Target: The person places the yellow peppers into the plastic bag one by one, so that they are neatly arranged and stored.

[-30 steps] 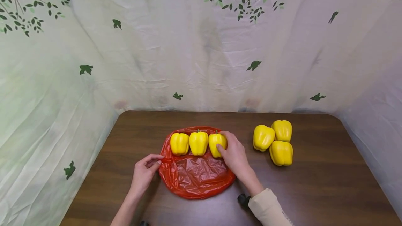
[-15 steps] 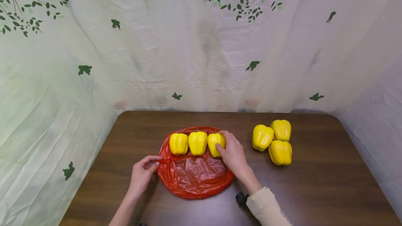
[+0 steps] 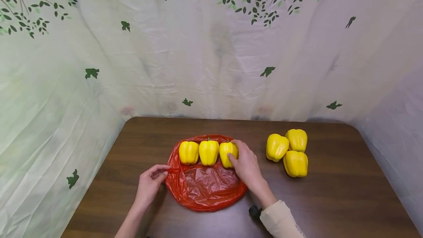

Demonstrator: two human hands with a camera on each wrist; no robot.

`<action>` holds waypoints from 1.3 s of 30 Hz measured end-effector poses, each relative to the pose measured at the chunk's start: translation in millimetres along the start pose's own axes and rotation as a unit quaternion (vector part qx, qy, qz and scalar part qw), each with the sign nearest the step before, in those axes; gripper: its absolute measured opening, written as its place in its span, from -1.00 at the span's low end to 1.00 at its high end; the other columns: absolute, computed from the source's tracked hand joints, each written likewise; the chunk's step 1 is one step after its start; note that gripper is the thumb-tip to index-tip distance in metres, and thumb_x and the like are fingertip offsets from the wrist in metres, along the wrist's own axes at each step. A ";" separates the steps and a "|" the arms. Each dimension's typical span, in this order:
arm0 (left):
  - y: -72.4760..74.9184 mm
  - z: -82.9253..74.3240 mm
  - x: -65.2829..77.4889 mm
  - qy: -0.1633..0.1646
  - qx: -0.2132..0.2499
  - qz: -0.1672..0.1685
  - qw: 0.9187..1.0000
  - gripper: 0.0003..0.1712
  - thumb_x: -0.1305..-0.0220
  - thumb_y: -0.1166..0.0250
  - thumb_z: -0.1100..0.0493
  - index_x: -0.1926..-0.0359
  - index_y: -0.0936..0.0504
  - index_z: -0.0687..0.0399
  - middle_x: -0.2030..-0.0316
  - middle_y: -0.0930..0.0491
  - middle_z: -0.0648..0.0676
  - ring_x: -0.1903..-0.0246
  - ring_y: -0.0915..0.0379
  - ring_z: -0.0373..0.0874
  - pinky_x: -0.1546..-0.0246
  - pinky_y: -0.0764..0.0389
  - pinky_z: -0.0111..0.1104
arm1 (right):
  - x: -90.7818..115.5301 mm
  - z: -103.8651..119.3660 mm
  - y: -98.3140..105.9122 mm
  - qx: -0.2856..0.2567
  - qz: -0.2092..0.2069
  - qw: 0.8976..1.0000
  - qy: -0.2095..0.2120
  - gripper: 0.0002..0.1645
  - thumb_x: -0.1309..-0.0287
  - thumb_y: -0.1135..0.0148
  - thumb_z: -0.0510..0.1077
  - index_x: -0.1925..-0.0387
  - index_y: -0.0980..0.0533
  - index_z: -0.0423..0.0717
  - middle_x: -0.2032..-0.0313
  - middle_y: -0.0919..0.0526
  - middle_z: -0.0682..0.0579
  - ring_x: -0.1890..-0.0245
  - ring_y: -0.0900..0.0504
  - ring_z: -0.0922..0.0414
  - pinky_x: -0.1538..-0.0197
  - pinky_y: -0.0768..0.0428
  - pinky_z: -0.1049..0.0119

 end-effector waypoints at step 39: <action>3.9 -3.2 -2.9 0.016 -0.038 0.001 0.999 -0.81 -0.30 -0.23 0.40 0.13 -0.71 0.18 0.29 -0.60 0.18 0.52 -0.38 -0.04 0.60 -0.41 -0.42 | 48.8 -85.4 137.0 -0.029 -0.061 0.998 0.006 -0.42 -0.39 -0.14 0.01 -0.31 -0.36 -0.18 -0.28 -0.36 -0.30 -0.22 -0.30 -0.35 -0.10 -0.33 -0.38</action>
Point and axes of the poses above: each hand's wrist, its own x-axis away from the middle knuckle, its own y-axis out of the back of the hand, z = x × y, the point moved 6 cm from there along -x, towards the middle knuckle
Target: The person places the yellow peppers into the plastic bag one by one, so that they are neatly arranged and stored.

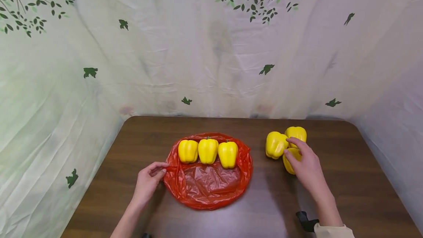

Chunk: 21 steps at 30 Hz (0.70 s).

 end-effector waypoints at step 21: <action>4.6 6.9 4.9 0.004 0.029 0.001 1.000 -0.80 -0.31 -0.23 0.39 0.08 -0.70 0.23 0.19 -0.61 0.18 0.43 -0.44 -0.05 0.55 -0.44 -0.41 | 16.6 -69.9 -5.3 -0.019 0.078 0.991 -0.110 0.05 -0.38 -0.05 0.24 -0.47 0.12 -0.40 -0.36 -0.07 -0.53 -0.23 -0.22 -0.44 -0.10 -0.38 -0.28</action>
Point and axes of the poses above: each hand's wrist, its own x-axis away from the middle knuckle, its own y-axis out of the back of the hand, z = x × y, the point moved 6 cm from there along -x, towards the middle knuckle
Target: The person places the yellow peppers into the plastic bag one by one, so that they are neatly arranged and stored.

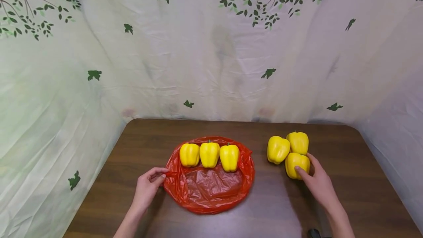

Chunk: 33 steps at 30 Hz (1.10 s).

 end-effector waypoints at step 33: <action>-1.3 1.0 -5.8 -0.007 -0.012 0.005 1.000 -0.83 -0.29 -0.25 0.38 0.15 -0.72 0.15 0.29 -0.61 0.14 0.53 -0.38 -0.03 0.63 -0.37 -0.42 | 28.1 39.6 -9.8 -0.063 -0.139 0.987 0.044 -0.21 -0.14 -0.41 0.08 -0.33 -0.32 -0.05 -0.25 -0.37 -0.30 0.24 -0.41 0.66 0.32 -0.53 0.61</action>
Point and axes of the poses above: each hand's wrist, its own x-axis away from the middle knuckle, its own y-axis out of the back of the hand, z = x × y, the point moved 6 cm from there along -x, towards the middle knuckle
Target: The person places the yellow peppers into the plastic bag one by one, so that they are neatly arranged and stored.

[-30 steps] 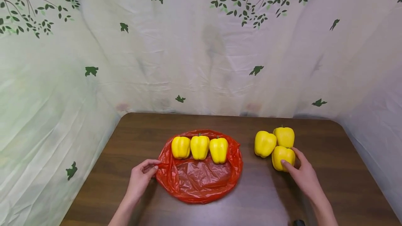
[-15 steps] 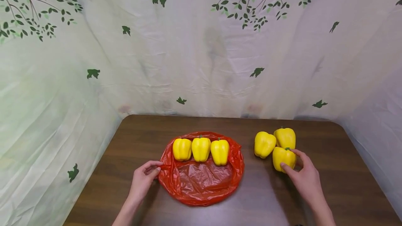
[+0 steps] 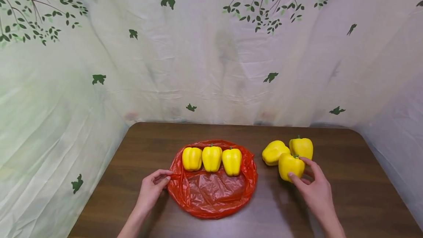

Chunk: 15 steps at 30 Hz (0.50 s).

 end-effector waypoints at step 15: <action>-0.2 -3.4 1.2 -0.013 -0.002 0.012 1.000 -0.82 -0.27 -0.27 0.38 0.14 -0.71 0.18 0.29 -0.62 0.14 0.53 -0.41 -0.01 0.65 -0.36 -0.42 | 9.4 30.5 -37.3 -0.042 0.006 0.999 0.017 -0.23 -0.13 -0.42 0.06 -0.32 -0.34 -0.02 -0.26 -0.37 -0.14 -0.07 -0.51 -0.03 0.19 -0.52 0.62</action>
Point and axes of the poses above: each hand's wrist, its own x-axis away from the middle knuckle, its own y-axis out of the back of the hand, z = x × y, the point moved 6 cm from there along -x, towards the middle knuckle
